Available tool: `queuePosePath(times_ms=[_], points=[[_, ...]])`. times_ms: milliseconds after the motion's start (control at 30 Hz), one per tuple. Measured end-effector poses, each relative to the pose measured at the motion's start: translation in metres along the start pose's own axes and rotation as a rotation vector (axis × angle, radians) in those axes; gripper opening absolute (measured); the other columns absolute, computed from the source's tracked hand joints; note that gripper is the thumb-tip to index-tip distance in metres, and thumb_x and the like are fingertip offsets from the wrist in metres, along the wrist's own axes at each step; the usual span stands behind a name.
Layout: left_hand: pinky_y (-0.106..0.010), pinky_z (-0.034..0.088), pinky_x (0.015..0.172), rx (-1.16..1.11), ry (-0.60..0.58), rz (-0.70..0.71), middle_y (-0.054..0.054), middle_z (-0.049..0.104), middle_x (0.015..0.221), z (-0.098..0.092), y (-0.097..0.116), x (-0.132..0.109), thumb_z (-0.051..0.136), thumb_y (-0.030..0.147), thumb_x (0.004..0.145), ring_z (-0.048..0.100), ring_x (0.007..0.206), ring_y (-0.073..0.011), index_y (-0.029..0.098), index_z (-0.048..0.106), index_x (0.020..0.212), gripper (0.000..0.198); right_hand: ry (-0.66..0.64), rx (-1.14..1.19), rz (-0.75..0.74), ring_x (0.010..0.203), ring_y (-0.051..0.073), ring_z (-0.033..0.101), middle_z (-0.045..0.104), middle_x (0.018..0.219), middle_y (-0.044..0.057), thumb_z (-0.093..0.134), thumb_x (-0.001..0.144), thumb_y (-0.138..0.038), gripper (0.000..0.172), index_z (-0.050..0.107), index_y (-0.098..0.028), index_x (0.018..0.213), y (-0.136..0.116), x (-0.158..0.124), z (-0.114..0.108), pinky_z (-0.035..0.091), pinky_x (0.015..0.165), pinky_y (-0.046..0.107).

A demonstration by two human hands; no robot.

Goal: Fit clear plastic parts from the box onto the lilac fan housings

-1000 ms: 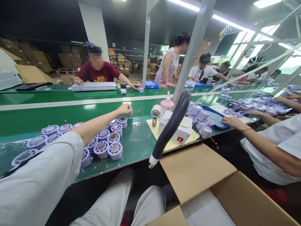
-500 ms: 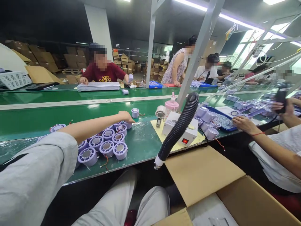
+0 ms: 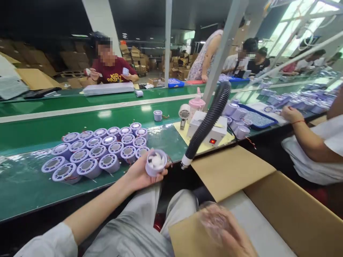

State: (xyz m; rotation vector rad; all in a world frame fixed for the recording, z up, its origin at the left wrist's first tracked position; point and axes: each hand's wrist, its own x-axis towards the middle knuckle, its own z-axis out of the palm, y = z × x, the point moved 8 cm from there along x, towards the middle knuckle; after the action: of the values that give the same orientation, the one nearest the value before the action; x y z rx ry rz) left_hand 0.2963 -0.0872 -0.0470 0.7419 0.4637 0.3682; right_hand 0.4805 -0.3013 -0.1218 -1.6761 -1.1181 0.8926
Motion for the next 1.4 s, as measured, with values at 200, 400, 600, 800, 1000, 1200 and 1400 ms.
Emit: queuePosePath(times_ms=[200,400,600,800,1000,1200,1400], points=[[-0.021,0.044,0.053,-0.095,-0.086,-0.359,-0.006,0.065,0.077,-0.014,-0.111,-0.025,0.062,0.052,0.078,0.059,0.064,-0.0135,0.011,0.069,0.085,0.042,-0.042,-0.476,-0.395,0.118,0.029,0.053,0.048,0.129,0.012,0.051,0.093,-0.036,0.046,0.047,-0.032,0.139,-0.098,-0.012,0.066,0.051,0.096,0.046],[-0.028,0.045,0.086,0.754,-0.387,-0.074,-0.007,0.06,0.107,0.019,-0.079,-0.03,0.057,0.034,0.087,0.057,0.097,-0.0178,0.016,0.072,0.089,0.023,-0.065,-0.701,-0.318,0.12,0.033,0.047,0.039,0.138,0.015,0.054,0.092,-0.028,0.041,0.053,-0.025,0.133,-0.108,-0.003,0.086,0.05,0.091,0.052],[-0.034,0.042,0.091,1.25,-0.321,0.177,-0.004,0.056,0.103,0.032,-0.06,-0.04,0.053,0.033,0.091,0.056,0.097,-0.018,0.022,0.068,0.097,0.02,-0.142,-0.515,-0.235,0.115,0.027,0.05,0.051,0.123,0.008,0.071,0.076,-0.009,0.019,0.065,-0.021,0.089,-0.099,0.003,0.09,0.047,0.095,0.043],[-0.029,0.044,0.076,1.156,-0.201,0.344,-0.004,0.057,0.096,0.023,-0.06,-0.041,0.075,0.038,0.074,0.055,0.087,-0.0173,0.02,0.065,0.099,0.033,-0.119,-0.265,-0.143,0.092,0.018,0.056,0.05,0.108,0.003,0.075,0.078,-0.023,0.017,0.059,-0.019,0.08,-0.09,0.002,0.09,0.048,0.082,0.033],[-0.033,0.049,0.079,1.157,-0.241,0.429,-0.004,0.051,0.095,0.018,-0.067,-0.039,0.085,0.049,0.053,0.053,0.089,-0.0191,0.024,0.069,0.104,0.059,-0.075,-0.132,-0.118,0.083,0.014,0.053,0.052,0.095,0.002,0.058,0.092,-0.028,0.028,0.059,-0.018,0.066,-0.091,0.0,0.084,0.042,0.07,0.027],[-0.047,0.041,0.104,1.248,-0.374,0.344,-0.01,0.046,0.133,0.021,-0.081,-0.04,0.082,0.037,0.065,0.047,0.123,-0.0288,0.029,0.058,0.127,0.068,0.098,0.129,-0.028,0.078,0.015,0.059,0.061,0.092,0.004,0.063,0.085,-0.027,0.03,0.06,-0.017,0.056,-0.084,0.002,0.069,0.045,0.061,0.026],[-0.032,0.056,0.082,0.773,-0.315,0.089,-0.008,0.053,0.133,0.013,-0.088,-0.041,0.075,0.019,0.074,0.06,0.108,-0.0232,0.029,0.051,0.13,0.062,0.06,0.253,-0.133,0.108,0.024,0.062,0.068,0.114,0.005,0.075,0.076,-0.025,0.006,0.07,-0.022,0.073,-0.086,0.005,0.065,0.053,0.088,0.036]])
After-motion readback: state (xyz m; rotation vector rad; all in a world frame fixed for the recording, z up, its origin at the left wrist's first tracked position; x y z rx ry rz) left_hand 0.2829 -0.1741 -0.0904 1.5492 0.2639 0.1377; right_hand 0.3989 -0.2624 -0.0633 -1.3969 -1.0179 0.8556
